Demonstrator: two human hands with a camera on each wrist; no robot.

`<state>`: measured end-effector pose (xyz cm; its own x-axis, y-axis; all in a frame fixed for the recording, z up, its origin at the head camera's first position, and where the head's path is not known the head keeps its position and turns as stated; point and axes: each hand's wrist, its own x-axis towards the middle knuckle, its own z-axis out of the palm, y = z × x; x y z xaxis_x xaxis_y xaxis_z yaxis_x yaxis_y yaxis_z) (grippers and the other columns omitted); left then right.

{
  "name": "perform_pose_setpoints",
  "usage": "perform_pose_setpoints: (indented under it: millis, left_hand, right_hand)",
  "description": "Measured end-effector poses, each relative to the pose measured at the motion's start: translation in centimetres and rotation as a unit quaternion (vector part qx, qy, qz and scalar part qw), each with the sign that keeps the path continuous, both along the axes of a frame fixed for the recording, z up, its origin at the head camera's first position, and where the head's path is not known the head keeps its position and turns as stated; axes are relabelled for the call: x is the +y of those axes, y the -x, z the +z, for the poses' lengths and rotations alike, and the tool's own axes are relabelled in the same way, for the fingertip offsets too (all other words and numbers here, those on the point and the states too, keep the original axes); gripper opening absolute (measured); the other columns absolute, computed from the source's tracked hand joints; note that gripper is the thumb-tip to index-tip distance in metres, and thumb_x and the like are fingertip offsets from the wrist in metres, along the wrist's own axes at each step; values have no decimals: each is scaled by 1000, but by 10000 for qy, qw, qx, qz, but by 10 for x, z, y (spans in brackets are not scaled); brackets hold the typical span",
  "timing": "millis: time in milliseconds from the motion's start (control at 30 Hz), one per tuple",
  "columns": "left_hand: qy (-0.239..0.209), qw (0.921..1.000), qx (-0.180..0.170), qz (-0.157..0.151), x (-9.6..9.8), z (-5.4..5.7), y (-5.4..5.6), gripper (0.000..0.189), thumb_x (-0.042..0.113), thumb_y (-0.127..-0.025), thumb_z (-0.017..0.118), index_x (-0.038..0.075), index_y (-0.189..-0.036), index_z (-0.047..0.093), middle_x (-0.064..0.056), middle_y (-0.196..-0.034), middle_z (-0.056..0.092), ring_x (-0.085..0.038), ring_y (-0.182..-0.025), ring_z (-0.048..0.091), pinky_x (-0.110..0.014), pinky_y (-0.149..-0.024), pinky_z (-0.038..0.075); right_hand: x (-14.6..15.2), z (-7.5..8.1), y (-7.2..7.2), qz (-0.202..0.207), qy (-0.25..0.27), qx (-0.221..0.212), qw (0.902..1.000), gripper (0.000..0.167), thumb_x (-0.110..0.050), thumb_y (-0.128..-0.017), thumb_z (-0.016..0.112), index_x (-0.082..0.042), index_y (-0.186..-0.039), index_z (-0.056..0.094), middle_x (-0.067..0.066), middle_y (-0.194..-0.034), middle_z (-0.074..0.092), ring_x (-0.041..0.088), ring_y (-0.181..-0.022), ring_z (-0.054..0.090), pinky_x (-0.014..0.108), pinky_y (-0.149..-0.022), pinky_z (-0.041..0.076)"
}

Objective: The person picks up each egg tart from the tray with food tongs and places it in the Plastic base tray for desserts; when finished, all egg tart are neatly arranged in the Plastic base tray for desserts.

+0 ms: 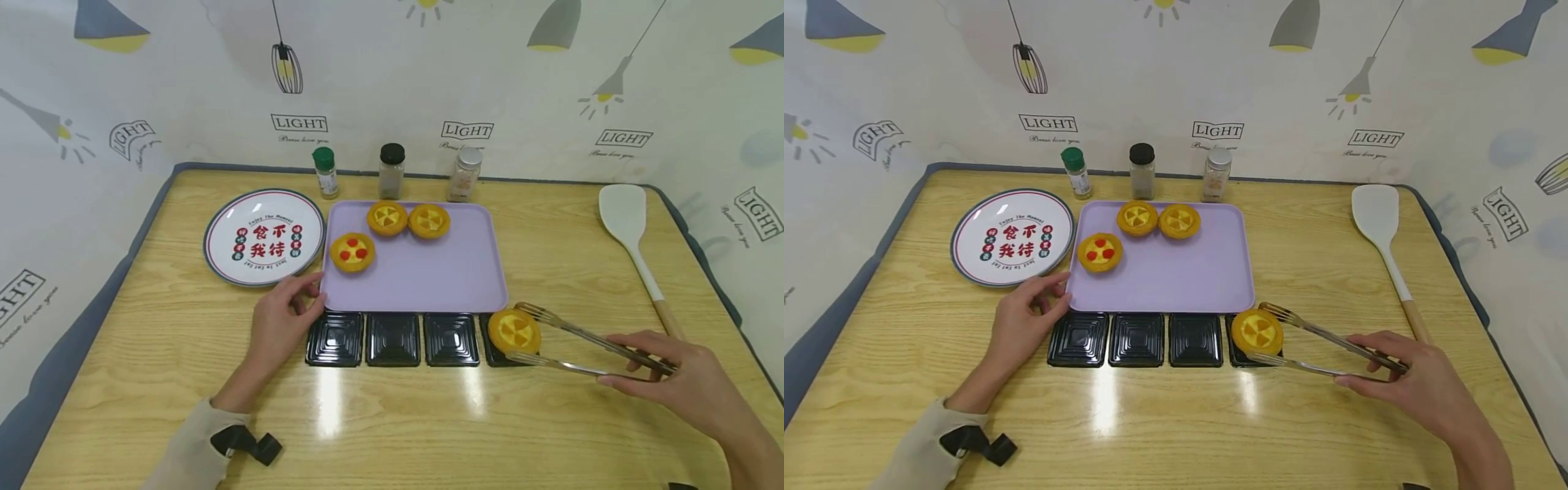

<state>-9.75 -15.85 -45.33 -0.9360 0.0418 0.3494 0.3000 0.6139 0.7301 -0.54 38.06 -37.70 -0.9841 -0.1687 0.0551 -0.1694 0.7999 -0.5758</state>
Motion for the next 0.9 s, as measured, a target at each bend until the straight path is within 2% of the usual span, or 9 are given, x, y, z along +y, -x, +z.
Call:
perform_pose_setpoints:
  millis: [167, 333, 533, 700, 900]
  left_hand:
    - [4, 10000, -32, 25, 0, 1, -1, 35, 13, -84, 78, 12, -118, 71, 5, -89, 63, -9, -63, 53, -21, -54, 44]
    - [33, 10000, -64, 40, -1, 1, -1, 35, 14, -84, 78, 13, -118, 70, 5, -89, 63, -9, -63, 53, -22, -54, 44]
    - [46, 10000, -62, 41, -1, 2, -1, 35, 14, -84, 78, 13, -118, 70, 5, -89, 64, -9, -63, 53, -22, -54, 44]
    - [16, 10000, -24, 64, -2, 2, -1, 36, 13, -83, 79, 12, -118, 71, 4, -89, 64, -9, -63, 53, -22, -54, 44]
    - [30, 10000, -23, 18, -1, 0, -1, 35, 14, -84, 78, 12, -118, 71, 4, -89, 64, -9, -62, 52, -22, -52, 43]
  right_hand:
    - [0, 0, 1, 18, 1, -74, 10000, 58, -19, -72, 88, -18, -125, 67, -1, -102, 63, 10, -71, 58, 25, -51, 46]
    - [0, 3, 1, 1, -101, -60, 9999, 59, -20, -72, 88, -20, -127, 66, 1, -95, 64, 10, -68, 57, 26, -50, 44]
    - [-11, 19, 11, -91, -136, 206, 9997, 62, -19, -71, 89, -23, -127, 65, -1, -90, 65, 9, -69, 58, 25, -50, 44]
    - [-36, 39, 36, -55, -150, 508, 9986, 63, -23, -70, 90, -28, -127, 65, -6, -90, 64, 9, -70, 58, 23, -52, 45]
    - [-68, 47, 82, 152, -166, 790, 9966, 58, -29, -71, 90, -23, -124, 67, -2, -92, 67, 15, -72, 59, 22, -53, 42]
